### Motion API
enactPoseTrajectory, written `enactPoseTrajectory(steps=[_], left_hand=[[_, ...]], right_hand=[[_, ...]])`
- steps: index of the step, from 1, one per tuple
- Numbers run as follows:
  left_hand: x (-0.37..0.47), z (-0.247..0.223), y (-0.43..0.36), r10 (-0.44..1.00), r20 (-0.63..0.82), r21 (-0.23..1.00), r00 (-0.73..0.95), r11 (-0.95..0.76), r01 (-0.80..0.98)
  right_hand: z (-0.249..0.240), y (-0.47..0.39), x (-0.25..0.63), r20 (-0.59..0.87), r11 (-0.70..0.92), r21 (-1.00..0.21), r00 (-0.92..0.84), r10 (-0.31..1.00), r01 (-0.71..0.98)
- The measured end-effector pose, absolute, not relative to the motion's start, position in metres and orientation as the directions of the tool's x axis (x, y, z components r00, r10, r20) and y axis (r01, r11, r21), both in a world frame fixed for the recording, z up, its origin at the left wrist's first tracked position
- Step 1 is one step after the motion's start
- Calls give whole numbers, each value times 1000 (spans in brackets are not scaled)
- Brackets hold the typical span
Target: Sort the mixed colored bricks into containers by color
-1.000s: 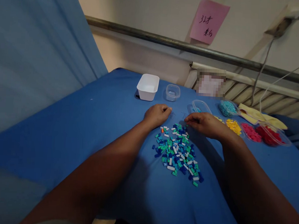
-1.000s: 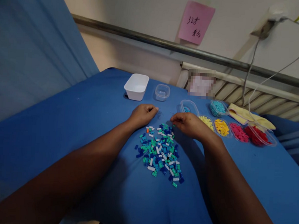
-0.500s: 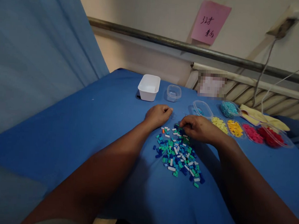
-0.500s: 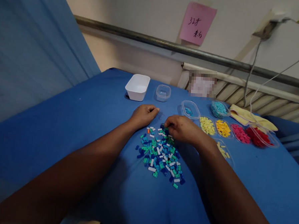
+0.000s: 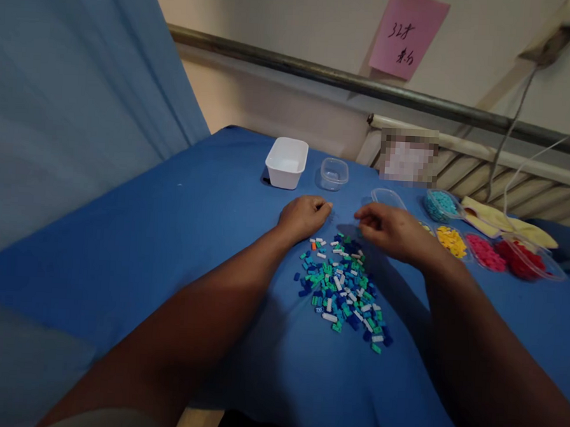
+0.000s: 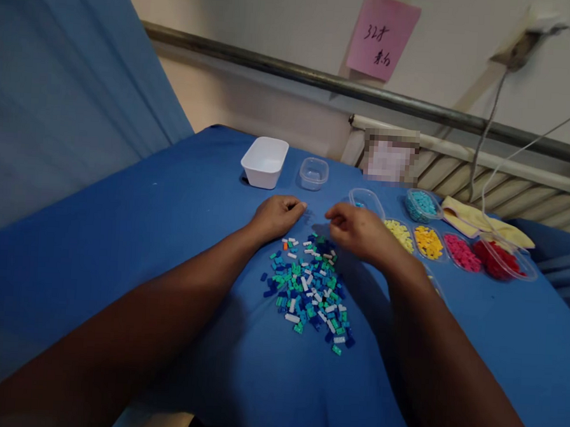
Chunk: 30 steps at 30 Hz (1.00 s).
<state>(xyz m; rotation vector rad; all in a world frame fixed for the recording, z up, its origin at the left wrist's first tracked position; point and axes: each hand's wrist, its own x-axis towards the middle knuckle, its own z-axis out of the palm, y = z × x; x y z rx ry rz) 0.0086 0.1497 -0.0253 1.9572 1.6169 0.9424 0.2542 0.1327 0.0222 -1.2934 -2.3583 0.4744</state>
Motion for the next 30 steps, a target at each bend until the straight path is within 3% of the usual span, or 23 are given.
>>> enactPoseTrajectory(steps=[4, 7, 10, 13, 17, 23, 30], left_hand=[[8, -27, 149, 974, 211, 707, 84, -211, 675], [8, -27, 149, 973, 214, 705, 86, -214, 677], [8, -27, 149, 970, 226, 695, 93, -227, 682], [8, -26, 149, 970, 222, 697, 95, -226, 681], [9, -25, 148, 973, 212, 700, 92, -217, 680], [10, -23, 147, 974, 207, 702, 90, -212, 680], [9, -24, 148, 972, 217, 699, 86, -216, 681]], right_hand=[[23, 153, 289, 416, 402, -461, -207, 885, 792], [20, 161, 302, 466, 352, -437, -127, 876, 828], [21, 154, 291, 470, 412, -399, -203, 859, 819], [23, 134, 258, 407, 582, -431, -428, 807, 689], [14, 110, 213, 209, 773, -420, -778, 593, 476], [1, 105, 197, 78, 743, -338, -770, 633, 577], [9, 105, 198, 49, 688, -348, -720, 692, 637]])
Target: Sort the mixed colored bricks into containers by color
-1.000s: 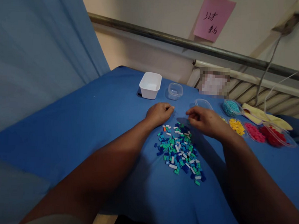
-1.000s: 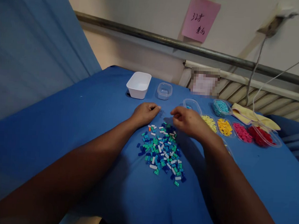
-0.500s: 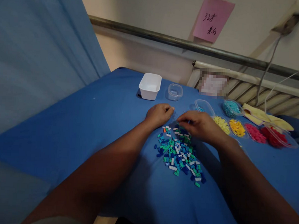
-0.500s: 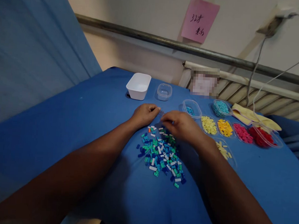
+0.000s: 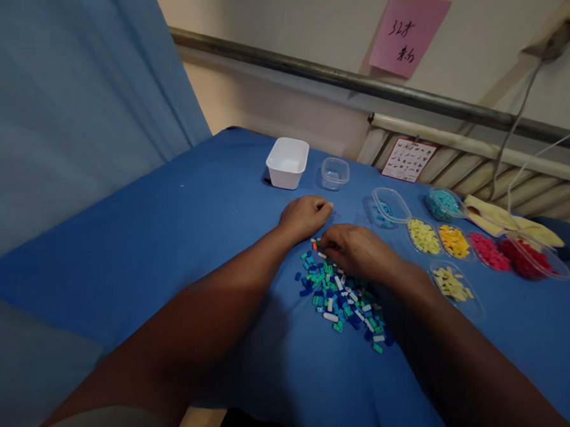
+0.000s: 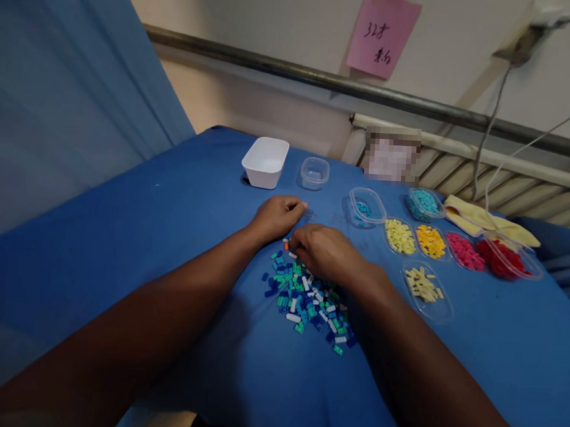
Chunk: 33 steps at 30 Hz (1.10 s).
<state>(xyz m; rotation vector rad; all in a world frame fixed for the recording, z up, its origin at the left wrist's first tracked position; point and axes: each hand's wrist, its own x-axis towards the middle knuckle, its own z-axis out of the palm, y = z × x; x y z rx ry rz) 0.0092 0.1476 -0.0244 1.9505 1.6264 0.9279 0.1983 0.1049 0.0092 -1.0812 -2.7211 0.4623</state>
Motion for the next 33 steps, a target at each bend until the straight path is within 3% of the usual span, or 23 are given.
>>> enactPoseTrajectory(steps=[7, 17, 23, 28, 33], left_hand=[[10, -23, 147, 970, 225, 699, 92, -226, 679], [10, -24, 147, 973, 216, 699, 85, -215, 682], [9, -24, 148, 974, 208, 705, 86, -210, 677], [8, -25, 149, 971, 218, 697, 97, -224, 682], [7, -23, 151, 978, 192, 680, 81, -192, 708]], right_hand=[[29, 101, 214, 35, 707, -424, -770, 638, 566], [26, 88, 198, -120, 691, -306, -747, 654, 655], [38, 93, 209, -79, 638, -436, -733, 676, 635], [57, 116, 254, 146, 527, -483, -530, 836, 699], [51, 145, 301, 251, 333, -487, -235, 939, 807]])
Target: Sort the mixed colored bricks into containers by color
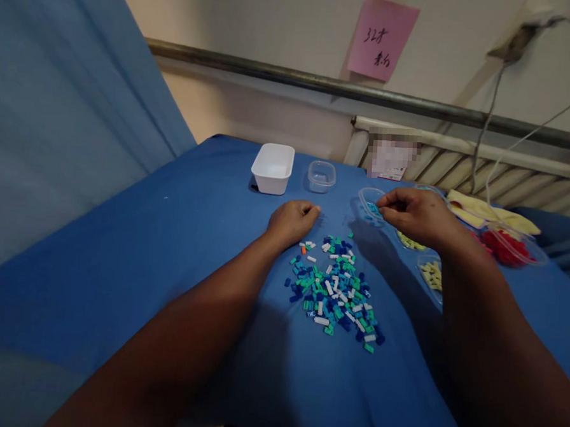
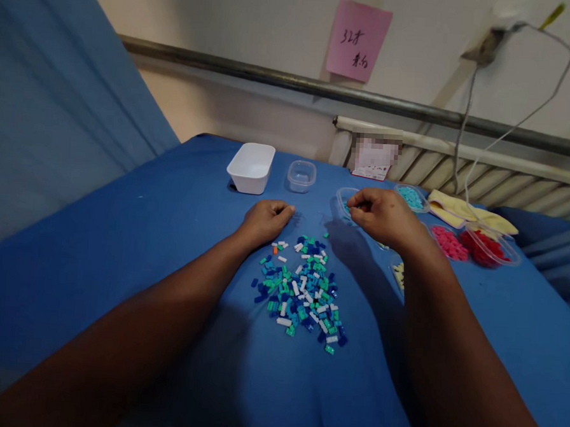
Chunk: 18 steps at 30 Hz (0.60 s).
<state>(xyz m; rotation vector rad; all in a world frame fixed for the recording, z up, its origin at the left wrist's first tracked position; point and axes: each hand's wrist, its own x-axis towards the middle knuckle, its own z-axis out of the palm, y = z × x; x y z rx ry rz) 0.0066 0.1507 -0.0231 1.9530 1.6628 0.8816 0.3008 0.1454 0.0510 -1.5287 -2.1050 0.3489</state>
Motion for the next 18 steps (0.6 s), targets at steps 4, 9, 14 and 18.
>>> enactPoseTrajectory(steps=[4, 9, 14, 18], left_hand=[[6, -23, 153, 983, 173, 670, 66, -167, 724], [5, -24, 153, 984, 171, 693, 59, -162, 703], [5, -24, 153, 985, 162, 700, 63, -159, 696], [6, -23, 152, 981, 180, 688, 74, -180, 704]], right_hand=[[34, 161, 315, 382, 273, -425, -103, 918, 863], [24, 167, 313, 447, 310, -380, -120, 886, 872], [37, 150, 289, 324, 459, -497, -333, 885, 736], [43, 129, 253, 160, 545, -565, -565, 809, 620]])
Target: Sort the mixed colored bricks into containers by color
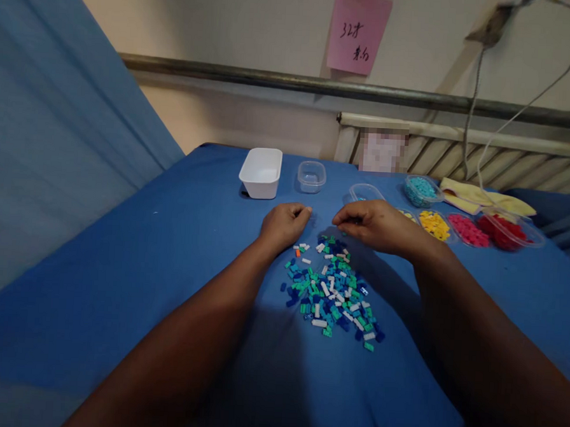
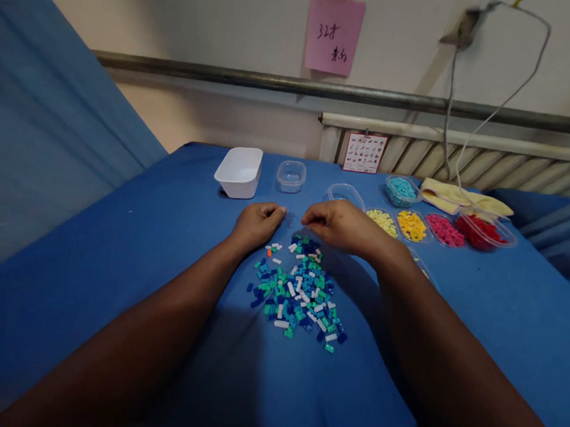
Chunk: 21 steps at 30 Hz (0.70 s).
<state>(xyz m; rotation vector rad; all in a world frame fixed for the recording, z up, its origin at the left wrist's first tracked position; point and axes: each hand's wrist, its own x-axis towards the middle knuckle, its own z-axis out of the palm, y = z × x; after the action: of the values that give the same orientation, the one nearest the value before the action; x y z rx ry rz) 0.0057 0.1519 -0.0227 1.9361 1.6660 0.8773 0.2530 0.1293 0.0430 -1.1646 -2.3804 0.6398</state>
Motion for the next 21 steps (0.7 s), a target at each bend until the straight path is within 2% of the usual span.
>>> enactPoseTrajectory(steps=[4, 6, 10, 12, 17, 21], left_hand=[[7, -24, 151, 979, 187, 685, 81, -190, 703], [7, -26, 150, 980, 183, 695, 82, -188, 694], [7, -29, 150, 982, 176, 697, 72, -176, 695], [7, -30, 150, 980, 183, 694, 74, -182, 697], [8, -29, 148, 978, 192, 686, 77, -190, 702], [9, -27, 147, 982, 175, 693, 69, -173, 700]], right_hand=[[35, 108, 213, 162, 684, -544, -740, 653, 485], [29, 97, 196, 139, 740, -492, -798, 587, 459], [24, 78, 174, 11, 738, -323, -777, 629, 593], [24, 71, 168, -11, 717, -278, -749, 663, 639], [27, 64, 161, -22, 703, -223, -724, 689, 675], [26, 59, 155, -3, 719, -230, -739, 674, 656]])
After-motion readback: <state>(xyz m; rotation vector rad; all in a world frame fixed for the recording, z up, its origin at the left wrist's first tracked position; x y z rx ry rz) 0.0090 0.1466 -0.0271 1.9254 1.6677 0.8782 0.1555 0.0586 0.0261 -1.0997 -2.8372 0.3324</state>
